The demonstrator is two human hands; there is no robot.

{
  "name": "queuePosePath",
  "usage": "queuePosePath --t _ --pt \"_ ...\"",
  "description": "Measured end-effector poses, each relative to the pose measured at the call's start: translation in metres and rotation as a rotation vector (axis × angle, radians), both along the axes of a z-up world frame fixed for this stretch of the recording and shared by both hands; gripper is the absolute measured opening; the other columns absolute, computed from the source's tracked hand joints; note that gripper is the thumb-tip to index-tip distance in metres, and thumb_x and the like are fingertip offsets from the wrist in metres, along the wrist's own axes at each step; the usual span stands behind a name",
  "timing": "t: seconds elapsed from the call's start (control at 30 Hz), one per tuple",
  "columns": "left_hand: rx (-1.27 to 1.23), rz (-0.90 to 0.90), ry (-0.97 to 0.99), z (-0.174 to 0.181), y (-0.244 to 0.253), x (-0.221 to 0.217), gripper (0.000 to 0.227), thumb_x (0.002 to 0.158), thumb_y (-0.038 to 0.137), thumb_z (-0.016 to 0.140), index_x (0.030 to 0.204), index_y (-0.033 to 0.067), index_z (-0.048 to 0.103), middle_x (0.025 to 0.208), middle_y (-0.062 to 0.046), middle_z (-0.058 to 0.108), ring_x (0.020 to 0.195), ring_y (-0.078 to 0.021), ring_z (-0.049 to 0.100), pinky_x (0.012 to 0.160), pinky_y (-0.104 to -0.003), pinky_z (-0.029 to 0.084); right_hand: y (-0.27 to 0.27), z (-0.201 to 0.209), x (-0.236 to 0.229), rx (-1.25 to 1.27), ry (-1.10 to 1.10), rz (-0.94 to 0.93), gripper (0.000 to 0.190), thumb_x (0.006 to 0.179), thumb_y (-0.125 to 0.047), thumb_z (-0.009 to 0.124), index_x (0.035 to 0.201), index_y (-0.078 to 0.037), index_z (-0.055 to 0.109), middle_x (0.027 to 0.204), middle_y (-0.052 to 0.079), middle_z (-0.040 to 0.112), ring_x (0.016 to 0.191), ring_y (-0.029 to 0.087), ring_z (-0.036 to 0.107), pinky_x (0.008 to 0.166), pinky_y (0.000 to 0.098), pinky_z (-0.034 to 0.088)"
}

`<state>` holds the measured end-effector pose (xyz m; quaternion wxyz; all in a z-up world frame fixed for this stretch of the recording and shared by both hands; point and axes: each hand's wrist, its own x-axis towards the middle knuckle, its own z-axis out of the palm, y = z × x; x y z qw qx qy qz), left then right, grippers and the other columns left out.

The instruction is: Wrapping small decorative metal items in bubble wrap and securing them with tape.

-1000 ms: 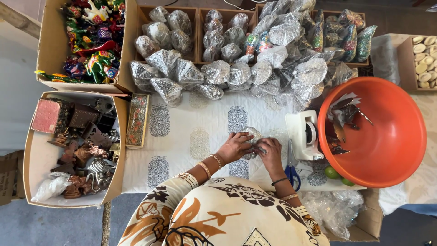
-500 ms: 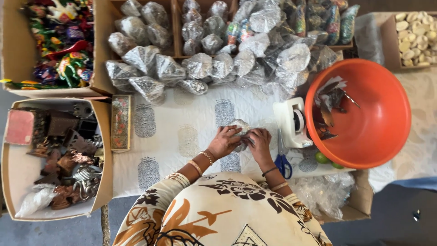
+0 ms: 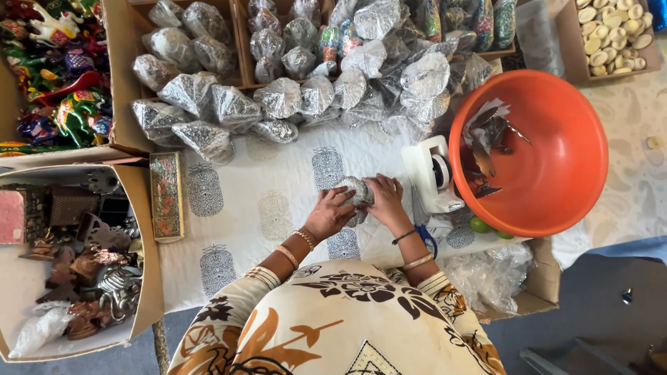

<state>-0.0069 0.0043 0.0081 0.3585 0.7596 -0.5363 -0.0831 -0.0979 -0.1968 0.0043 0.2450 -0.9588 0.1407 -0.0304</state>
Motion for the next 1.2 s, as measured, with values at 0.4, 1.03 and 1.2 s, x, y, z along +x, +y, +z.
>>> queuePosePath --t 0.4,1.03,1.2 --pt "-0.049 -0.061 -0.085 -0.004 0.006 -0.007 0.024 0.086 0.024 0.077 0.109 0.0180 0.076 0.139 -0.005 0.060 0.133 -0.0275 0.049 0.105 -0.050 0.038 0.009 0.015 -0.011 0.067 0.130 -0.045 0.073 0.067 -0.038 0.091 0.127 -0.016 0.055 0.127 0.005 0.063 0.126 0.029 0.051 0.116 0.0493 0.024" --pt "0.067 -0.062 0.026 0.007 -0.010 0.021 0.019 0.086 0.029 0.078 0.094 0.0123 0.072 0.134 -0.002 0.065 0.132 -0.0276 0.050 0.102 -0.051 0.044 0.035 0.054 -0.075 0.174 -0.332 -0.201 0.056 0.081 -0.031 0.083 0.126 -0.006 0.063 0.117 0.014 0.060 0.112 0.031 0.054 0.100 0.0417 0.044" --pt "0.074 -0.090 0.033 0.014 -0.011 0.028 0.020 0.082 0.027 0.080 0.092 0.0115 0.072 0.135 -0.002 0.065 0.131 -0.0282 0.050 0.102 -0.050 0.044 0.029 0.020 -0.068 0.116 -0.195 -0.216 0.037 0.082 -0.024 0.082 0.112 -0.010 0.066 0.090 0.007 0.060 0.092 0.029 0.055 0.086 0.0431 0.045"
